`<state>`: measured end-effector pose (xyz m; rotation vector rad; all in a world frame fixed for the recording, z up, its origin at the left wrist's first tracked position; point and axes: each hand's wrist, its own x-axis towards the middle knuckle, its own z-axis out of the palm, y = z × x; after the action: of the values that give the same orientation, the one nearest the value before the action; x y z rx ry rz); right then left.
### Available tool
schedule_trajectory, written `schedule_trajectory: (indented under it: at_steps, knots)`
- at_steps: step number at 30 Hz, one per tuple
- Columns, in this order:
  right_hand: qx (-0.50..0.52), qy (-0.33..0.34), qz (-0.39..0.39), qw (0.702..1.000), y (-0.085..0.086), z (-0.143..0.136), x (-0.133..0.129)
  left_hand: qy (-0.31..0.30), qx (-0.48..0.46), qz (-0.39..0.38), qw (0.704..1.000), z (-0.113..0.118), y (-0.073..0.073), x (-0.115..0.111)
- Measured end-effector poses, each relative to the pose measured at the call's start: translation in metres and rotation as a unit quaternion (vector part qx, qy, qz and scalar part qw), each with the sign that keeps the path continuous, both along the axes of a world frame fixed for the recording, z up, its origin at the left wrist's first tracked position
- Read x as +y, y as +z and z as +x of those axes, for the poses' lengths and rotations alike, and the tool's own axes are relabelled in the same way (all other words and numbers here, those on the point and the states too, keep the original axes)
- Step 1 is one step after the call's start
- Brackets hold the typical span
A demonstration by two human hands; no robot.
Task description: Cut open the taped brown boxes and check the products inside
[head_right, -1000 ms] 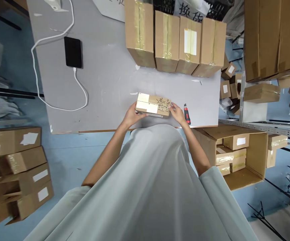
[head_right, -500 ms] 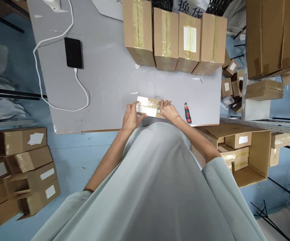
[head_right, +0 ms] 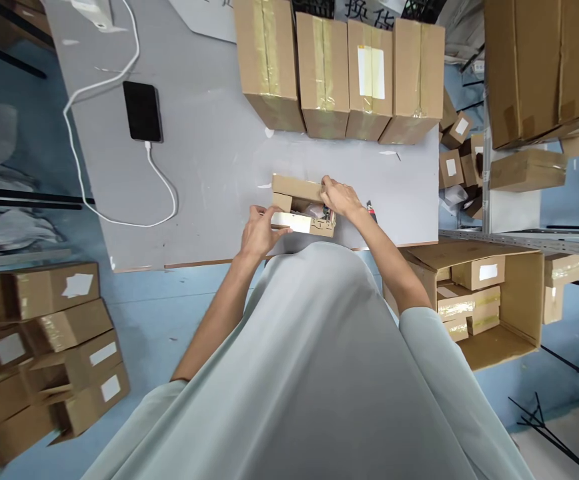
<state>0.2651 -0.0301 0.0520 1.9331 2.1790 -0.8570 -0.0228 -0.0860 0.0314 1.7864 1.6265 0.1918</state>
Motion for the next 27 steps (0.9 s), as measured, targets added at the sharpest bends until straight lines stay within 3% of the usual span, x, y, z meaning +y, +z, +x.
schedule_trajectory:
  at_steps: [4,11,14,17,22,27]
  knots:
    - [0.007,-0.023,0.042,0.999,-0.01,-0.001,-0.001,-0.029,0.018,0.061,0.998,0.005,0.002,-0.02]
    - [0.051,-0.04,0.033,0.997,-0.015,-0.012,-0.028,-0.082,0.072,0.035,0.993,0.002,0.0,-0.046]
    - [0.075,-0.11,0.072,0.988,-0.008,-0.003,-0.051,-0.104,0.053,0.047,0.992,-0.001,0.009,-0.046]
    - [0.103,-0.205,0.057,0.972,-0.005,0.008,-0.074,-0.129,0.001,0.069,0.989,0.004,0.02,-0.043]
    - [0.192,-0.271,-0.023,0.943,-0.014,0.006,-0.096,-0.165,-0.065,0.024,0.984,0.044,0.027,-0.026]
    - [0.198,-0.317,-0.028,0.927,-0.023,-0.005,-0.1,-0.165,0.003,-0.009,0.986,0.104,0.014,0.006]
